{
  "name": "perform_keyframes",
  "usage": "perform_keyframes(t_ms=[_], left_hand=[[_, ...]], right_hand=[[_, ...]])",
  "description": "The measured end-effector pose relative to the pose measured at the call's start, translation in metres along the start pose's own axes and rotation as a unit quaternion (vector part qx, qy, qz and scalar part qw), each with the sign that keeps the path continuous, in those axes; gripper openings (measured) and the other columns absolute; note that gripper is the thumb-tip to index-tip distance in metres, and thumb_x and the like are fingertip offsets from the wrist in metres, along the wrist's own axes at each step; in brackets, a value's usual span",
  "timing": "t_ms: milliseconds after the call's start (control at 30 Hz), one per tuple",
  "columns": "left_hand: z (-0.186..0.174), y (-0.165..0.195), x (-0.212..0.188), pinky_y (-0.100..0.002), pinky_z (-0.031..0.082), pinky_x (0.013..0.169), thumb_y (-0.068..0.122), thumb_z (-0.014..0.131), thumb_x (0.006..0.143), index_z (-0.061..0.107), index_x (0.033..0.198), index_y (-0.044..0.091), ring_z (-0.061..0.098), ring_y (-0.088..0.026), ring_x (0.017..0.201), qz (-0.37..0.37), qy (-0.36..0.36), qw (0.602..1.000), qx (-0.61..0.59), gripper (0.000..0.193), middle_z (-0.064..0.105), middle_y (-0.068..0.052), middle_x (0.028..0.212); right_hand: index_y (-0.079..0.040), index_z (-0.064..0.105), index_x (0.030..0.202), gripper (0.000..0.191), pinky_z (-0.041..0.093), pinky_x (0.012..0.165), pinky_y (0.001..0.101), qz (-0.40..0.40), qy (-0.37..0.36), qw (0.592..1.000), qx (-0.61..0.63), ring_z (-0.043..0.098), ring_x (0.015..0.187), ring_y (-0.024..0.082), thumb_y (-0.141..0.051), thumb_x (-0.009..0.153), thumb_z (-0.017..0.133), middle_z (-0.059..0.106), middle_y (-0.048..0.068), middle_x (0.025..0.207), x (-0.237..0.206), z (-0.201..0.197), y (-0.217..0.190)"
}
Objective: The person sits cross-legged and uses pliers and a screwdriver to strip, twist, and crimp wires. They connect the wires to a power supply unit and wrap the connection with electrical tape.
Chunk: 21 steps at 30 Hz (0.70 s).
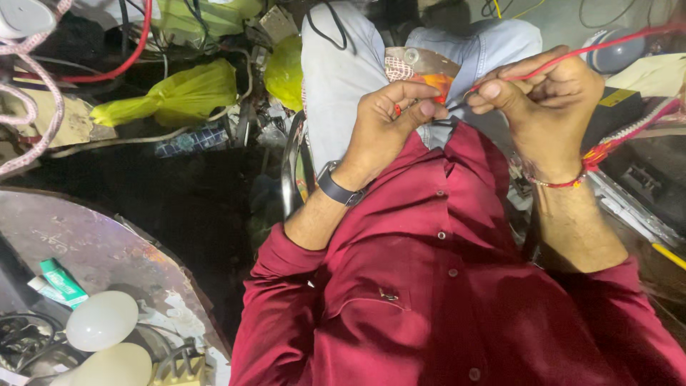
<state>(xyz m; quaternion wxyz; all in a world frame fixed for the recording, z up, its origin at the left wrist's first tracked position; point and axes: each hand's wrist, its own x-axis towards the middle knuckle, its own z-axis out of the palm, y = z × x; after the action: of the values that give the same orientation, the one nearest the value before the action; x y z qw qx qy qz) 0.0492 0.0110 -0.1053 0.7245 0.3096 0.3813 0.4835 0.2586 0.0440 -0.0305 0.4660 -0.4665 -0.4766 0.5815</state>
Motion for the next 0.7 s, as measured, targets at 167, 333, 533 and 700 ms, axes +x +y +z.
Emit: perform_keyframes(t_ms=[167,333,533,700], left_hand=[[0.005,-0.001,-0.005,-0.031,0.06,0.096,0.004,0.066,0.105,0.066,0.123,-0.004,0.074,-0.018,0.103,0.005,-0.015,1.0,-0.026,0.019,0.075,-0.012,0.112],[0.01,0.0,-0.005,-0.03,0.059,0.093,0.003,0.066,0.104,0.066,0.122,-0.003,0.075,-0.018,0.103,0.008,-0.012,1.0,-0.002,0.018,0.074,-0.011,0.112],[0.036,0.016,-0.01,-0.028,0.058,0.083,0.007,0.072,0.102,0.067,0.118,0.005,0.071,-0.014,0.093,0.172,0.113,0.956,0.209,0.016,0.075,-0.005,0.103],[0.034,0.042,-0.011,-0.03,0.056,0.073,0.011,0.073,0.1,0.071,0.111,0.011,0.069,-0.021,0.084,0.268,0.095,0.888,0.362,0.012,0.072,-0.006,0.102]], right_hand=[[0.006,0.058,0.112,0.013,0.065,0.08,0.0348,-0.02,-0.02,0.999,-0.021,0.075,0.086,0.024,0.011,0.11,0.07,0.072,0.023,0.1,-0.004,0.002,0.007],[0.006,0.061,0.108,0.015,0.065,0.081,0.0327,-0.02,-0.014,0.999,-0.021,0.075,0.087,0.021,0.011,0.11,0.074,0.073,0.02,0.1,-0.009,0.005,0.015],[0.005,0.066,0.103,0.015,0.062,0.094,0.0317,-0.055,-0.002,0.997,-0.046,0.073,0.099,0.02,0.013,0.102,0.079,0.073,0.017,0.105,-0.016,0.013,0.024],[0.003,0.069,0.107,0.016,0.06,0.09,0.0289,-0.026,-0.01,0.999,0.025,0.07,0.097,0.017,0.012,0.098,0.079,0.071,0.014,0.107,-0.011,0.018,0.025]])
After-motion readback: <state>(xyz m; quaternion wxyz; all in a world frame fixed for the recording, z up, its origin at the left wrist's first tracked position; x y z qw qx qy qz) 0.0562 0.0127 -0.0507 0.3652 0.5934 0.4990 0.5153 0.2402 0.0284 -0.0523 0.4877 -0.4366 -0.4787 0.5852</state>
